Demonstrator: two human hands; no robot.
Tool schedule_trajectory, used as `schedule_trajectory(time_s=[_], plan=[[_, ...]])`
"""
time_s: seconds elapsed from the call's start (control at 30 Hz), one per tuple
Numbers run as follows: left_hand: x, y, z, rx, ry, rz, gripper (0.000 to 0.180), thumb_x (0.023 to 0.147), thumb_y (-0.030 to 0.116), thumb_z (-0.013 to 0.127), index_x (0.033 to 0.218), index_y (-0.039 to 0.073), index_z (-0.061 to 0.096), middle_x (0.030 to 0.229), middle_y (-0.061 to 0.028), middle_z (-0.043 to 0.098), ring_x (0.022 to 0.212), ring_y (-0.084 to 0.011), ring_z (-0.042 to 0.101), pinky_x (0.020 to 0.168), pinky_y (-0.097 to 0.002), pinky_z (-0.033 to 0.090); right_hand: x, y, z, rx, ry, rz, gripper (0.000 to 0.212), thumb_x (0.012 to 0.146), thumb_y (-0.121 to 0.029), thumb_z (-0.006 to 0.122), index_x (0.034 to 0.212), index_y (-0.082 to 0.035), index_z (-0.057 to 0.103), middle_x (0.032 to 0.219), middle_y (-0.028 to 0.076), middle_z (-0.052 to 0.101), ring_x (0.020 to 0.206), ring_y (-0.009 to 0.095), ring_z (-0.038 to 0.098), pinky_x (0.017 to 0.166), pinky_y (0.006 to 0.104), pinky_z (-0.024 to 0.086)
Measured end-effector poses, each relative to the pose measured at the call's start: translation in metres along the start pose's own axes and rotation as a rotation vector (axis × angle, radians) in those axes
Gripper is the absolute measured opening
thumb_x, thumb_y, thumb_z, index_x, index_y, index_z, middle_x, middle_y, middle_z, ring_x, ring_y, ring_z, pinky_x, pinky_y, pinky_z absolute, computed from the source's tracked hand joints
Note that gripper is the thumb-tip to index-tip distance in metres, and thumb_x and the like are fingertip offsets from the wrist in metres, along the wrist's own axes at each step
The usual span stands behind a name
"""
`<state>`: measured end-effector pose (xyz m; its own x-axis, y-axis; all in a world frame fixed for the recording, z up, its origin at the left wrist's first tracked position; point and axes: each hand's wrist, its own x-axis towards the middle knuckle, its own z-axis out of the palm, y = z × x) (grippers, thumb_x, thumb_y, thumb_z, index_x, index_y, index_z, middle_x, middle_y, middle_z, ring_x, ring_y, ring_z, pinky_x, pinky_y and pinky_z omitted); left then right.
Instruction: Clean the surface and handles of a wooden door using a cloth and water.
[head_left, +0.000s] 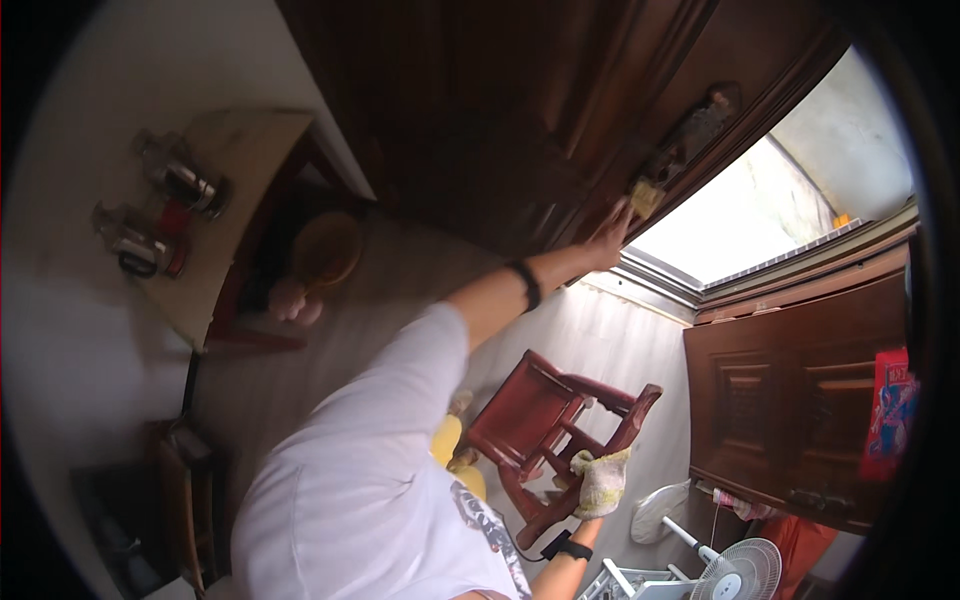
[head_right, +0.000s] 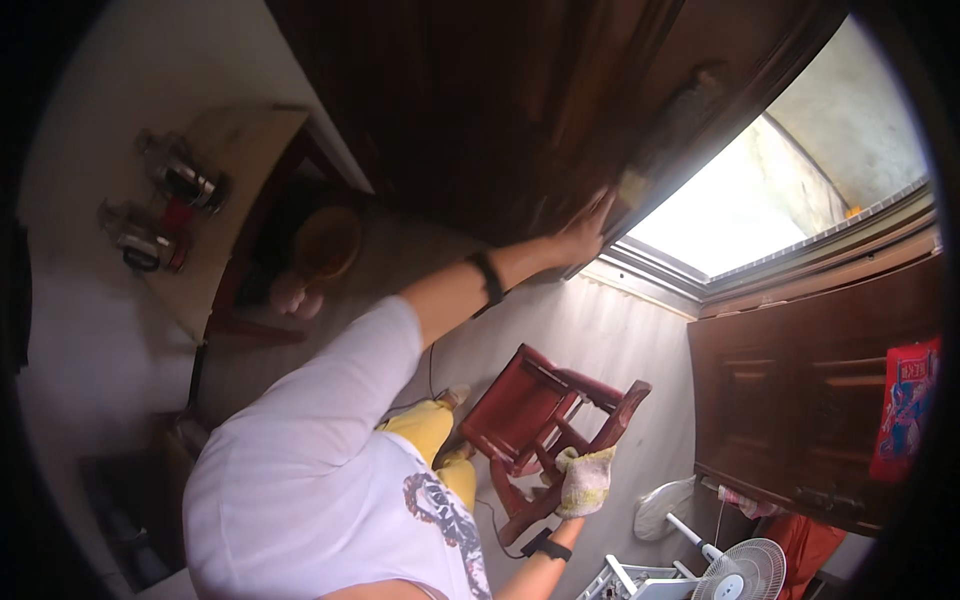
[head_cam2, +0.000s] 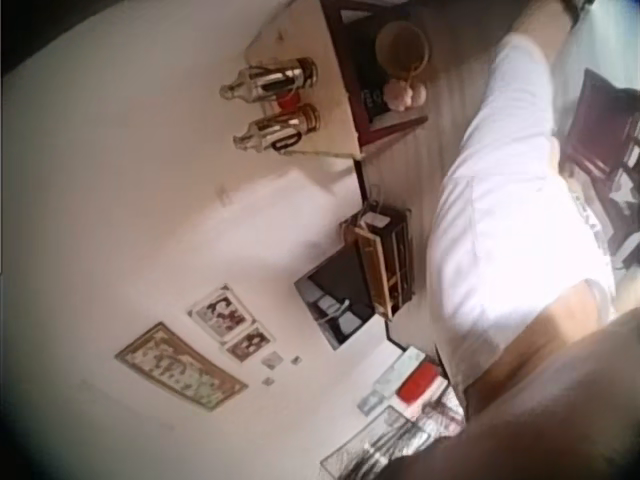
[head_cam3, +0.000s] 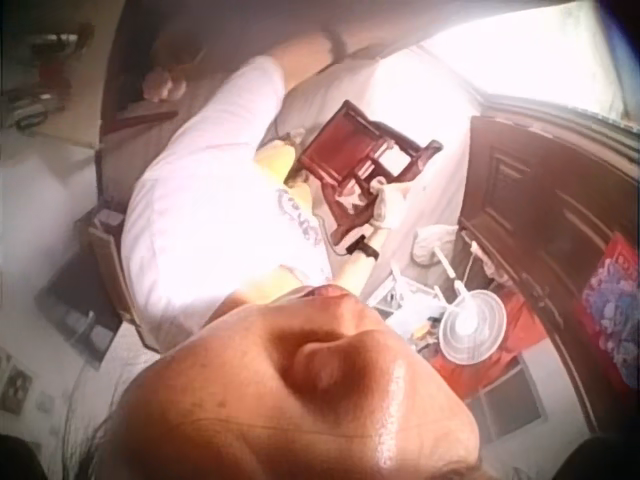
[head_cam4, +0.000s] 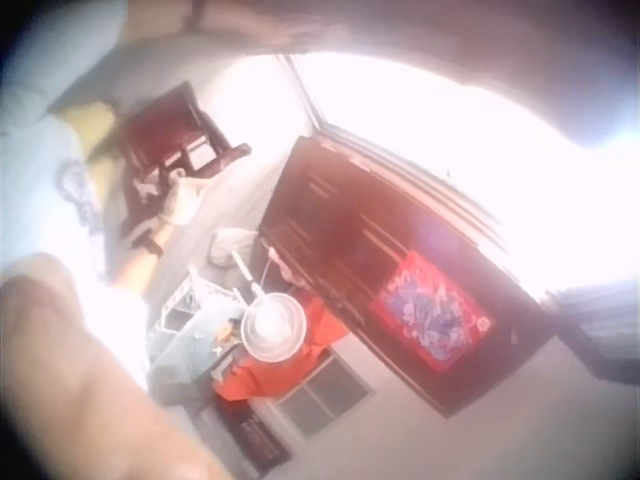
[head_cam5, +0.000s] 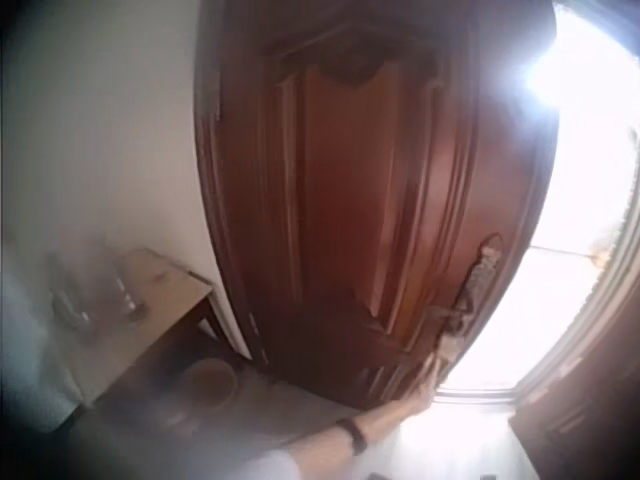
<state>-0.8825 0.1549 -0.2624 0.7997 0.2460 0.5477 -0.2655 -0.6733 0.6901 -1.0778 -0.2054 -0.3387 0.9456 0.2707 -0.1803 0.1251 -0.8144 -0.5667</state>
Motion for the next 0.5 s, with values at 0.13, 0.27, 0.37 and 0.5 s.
schedule_trajectory(time_s=[0.13,0.27,0.37,0.5], plan=[[-0.183,0.004,-0.079,0.133,-0.679,-0.28,0.054,0.072,0.012,0.057,0.12,0.0,0.038,0.125,-0.0269,0.031,0.118,-0.0366,0.032,0.098,-0.0368,0.03,0.009,0.041,0.0,-0.629,0.132,-0.61,0.016,0.068,-0.022,0.057,0.077,-0.008,0.056,0.065,0.012,0.053,0.063,0.029,0.053,0.054,0.0374,0.042],[-0.351,0.016,-0.189,0.305,-0.464,-0.671,0.04,0.073,0.016,0.059,0.109,0.002,0.049,0.109,-0.0192,0.049,0.106,-0.0322,0.045,0.089,-0.0386,0.038,0.045,0.117,0.024,-0.229,0.125,-0.537,0.016,0.065,-0.021,0.057,0.076,-0.01,0.056,0.067,0.01,0.052,0.066,0.03,0.052,0.06,0.0386,0.043],[-0.475,0.083,-0.246,0.439,-0.133,-0.974,0.04,0.075,0.016,0.057,0.11,0.001,0.047,0.108,-0.0199,0.051,0.101,-0.0329,0.049,0.086,-0.0382,0.04,0.004,-0.007,-0.019,-0.072,-0.039,-0.954,0.022,0.064,-0.027,0.06,0.078,-0.01,0.059,0.076,0.008,0.054,0.07,0.027,0.052,0.067,0.0377,0.042],[-0.547,0.148,-0.271,0.385,0.082,-1.102,0.039,0.077,0.015,0.056,0.111,0.0,0.046,0.108,-0.0198,0.051,0.1,-0.0327,0.05,0.086,-0.0368,0.04,0.016,-0.061,0.015,-0.153,0.015,-1.258,0.029,0.056,-0.029,0.062,0.079,-0.011,0.06,0.073,0.006,0.054,0.068,0.026,0.049,0.069,0.0384,0.041]])
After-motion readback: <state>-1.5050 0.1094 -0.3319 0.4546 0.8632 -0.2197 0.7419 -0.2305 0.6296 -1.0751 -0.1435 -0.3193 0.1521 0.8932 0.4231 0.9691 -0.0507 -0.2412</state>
